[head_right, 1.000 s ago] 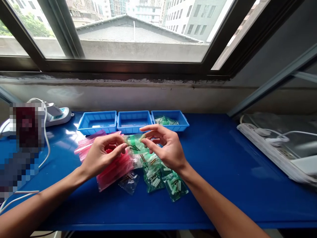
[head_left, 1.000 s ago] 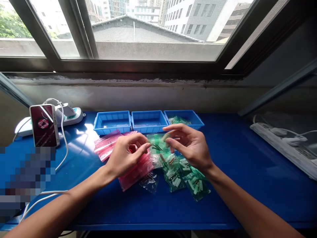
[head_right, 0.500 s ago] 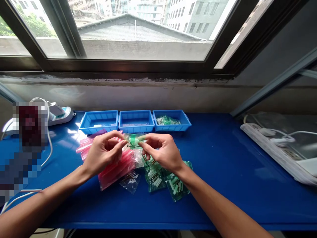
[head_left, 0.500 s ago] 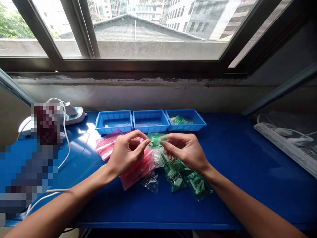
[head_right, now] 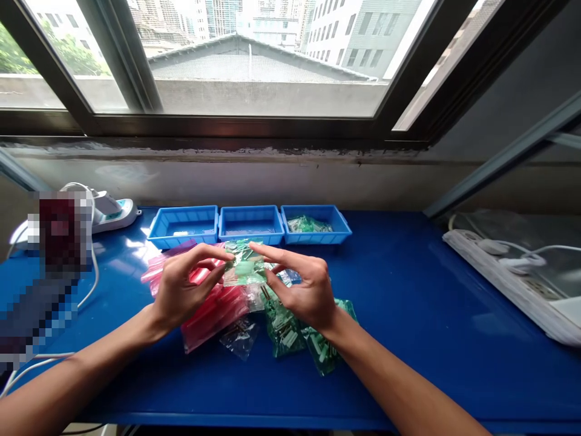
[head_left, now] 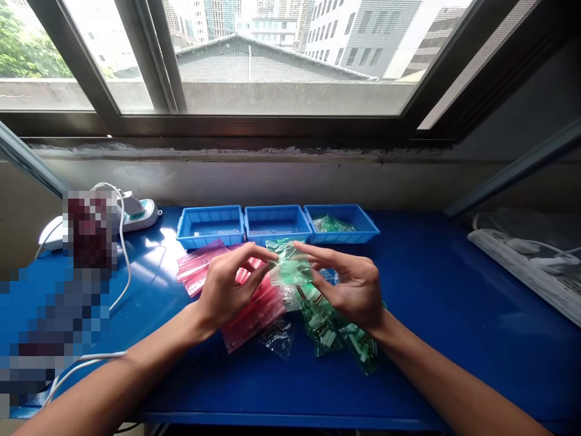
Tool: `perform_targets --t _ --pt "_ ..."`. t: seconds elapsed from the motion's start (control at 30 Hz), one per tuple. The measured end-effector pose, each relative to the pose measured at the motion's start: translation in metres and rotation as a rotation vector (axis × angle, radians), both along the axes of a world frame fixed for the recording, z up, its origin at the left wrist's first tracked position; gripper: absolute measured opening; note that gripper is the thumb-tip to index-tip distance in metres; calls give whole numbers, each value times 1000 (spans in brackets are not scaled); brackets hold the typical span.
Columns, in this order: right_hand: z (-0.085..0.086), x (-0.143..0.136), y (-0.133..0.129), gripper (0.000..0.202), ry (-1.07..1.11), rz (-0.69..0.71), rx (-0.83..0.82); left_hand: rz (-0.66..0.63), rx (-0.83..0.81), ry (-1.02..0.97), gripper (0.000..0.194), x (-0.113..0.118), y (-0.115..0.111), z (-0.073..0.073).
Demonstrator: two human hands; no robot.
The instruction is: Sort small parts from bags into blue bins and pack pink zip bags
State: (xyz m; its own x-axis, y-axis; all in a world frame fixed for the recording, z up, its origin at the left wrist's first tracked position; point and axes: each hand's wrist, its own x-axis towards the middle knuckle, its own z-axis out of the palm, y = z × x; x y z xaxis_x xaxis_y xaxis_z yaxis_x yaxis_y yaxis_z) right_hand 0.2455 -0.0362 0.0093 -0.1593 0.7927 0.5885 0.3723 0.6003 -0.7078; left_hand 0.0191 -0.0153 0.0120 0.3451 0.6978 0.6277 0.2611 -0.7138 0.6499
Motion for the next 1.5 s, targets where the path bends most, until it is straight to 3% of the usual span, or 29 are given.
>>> perform_targets --t 0.2,0.37,0.53,0.7,0.8,0.97,1.1,1.23,1.5 --pt "0 1 2 39 5 14 89 -3 15 -6 11 0 2 -1" --pt "4 -2 2 11 19 48 -24 -43 -270 -56 7 3 -1 5" --pt "7 -6 1 37 -3 99 -199 -73 -619 -98 28 6 -1 15" --pt "6 -7 0 41 47 115 -272 -120 -696 -130 30 6 0 19" --pt "4 -6 1 38 69 94 -290 -123 -684 -132 30 6 0 19" --pt "0 -5 2 7 163 67 -307 -82 -573 -124 22 6 -2 12" --pt "-2 -4 2 23 174 67 -196 -41 -365 -87 7 4 -1 7" --pt "-4 -3 2 36 109 -11 -38 12 -163 -53 16 3 0 5" --pt "0 -2 2 33 43 -2 16 15 -108 -37 17 0 2 4"
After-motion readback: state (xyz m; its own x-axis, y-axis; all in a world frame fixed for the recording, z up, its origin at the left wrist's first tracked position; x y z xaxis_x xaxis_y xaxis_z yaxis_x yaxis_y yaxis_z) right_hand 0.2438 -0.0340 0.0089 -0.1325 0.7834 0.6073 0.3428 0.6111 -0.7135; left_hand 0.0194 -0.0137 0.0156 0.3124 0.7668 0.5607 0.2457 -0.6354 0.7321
